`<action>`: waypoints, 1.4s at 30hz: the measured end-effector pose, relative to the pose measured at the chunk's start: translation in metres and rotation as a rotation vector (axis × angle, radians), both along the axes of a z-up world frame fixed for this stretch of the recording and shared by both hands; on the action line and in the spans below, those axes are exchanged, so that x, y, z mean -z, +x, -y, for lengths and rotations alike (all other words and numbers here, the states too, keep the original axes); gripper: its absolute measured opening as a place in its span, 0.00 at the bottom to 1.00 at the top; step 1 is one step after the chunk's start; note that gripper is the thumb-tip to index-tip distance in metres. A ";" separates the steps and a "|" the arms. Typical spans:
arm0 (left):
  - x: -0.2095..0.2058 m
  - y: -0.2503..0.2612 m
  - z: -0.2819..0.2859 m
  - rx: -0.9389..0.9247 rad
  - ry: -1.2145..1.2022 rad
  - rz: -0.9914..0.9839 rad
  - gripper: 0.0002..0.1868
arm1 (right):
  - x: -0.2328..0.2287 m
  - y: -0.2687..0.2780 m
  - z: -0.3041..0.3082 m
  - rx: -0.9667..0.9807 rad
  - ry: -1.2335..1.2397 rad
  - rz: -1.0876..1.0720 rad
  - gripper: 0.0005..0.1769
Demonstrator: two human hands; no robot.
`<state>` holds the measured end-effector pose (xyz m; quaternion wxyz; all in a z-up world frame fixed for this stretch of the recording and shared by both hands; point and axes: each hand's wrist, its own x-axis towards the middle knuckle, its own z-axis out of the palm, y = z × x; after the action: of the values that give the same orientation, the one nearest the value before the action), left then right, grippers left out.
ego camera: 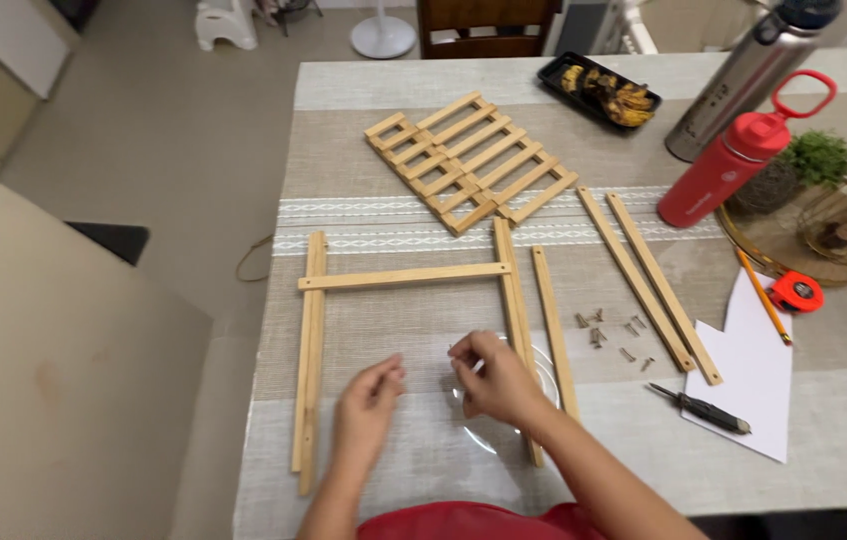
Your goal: The person assembles a wooden frame by arranging slats into a rectangular shape and securing them with screws. They use a screwdriver to fasten the joints and adjust the pieces to align properly.
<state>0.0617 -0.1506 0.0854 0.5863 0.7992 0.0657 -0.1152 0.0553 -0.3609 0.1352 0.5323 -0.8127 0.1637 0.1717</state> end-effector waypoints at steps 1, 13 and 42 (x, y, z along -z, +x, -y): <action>0.007 -0.001 0.010 0.042 0.144 0.083 0.17 | 0.006 0.000 -0.006 -0.073 -0.070 0.117 0.08; 0.060 -0.006 0.019 0.299 0.643 0.508 0.25 | 0.077 0.005 -0.013 -0.380 -0.442 0.438 0.05; 0.059 0.005 -0.001 0.321 0.433 0.461 0.19 | 0.073 0.004 -0.019 -0.228 -0.448 0.241 0.16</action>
<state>0.0666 -0.1497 0.0261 0.3770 0.9101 -0.1720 -0.0057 0.0593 -0.3415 0.0621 0.3321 -0.9378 0.0404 0.0923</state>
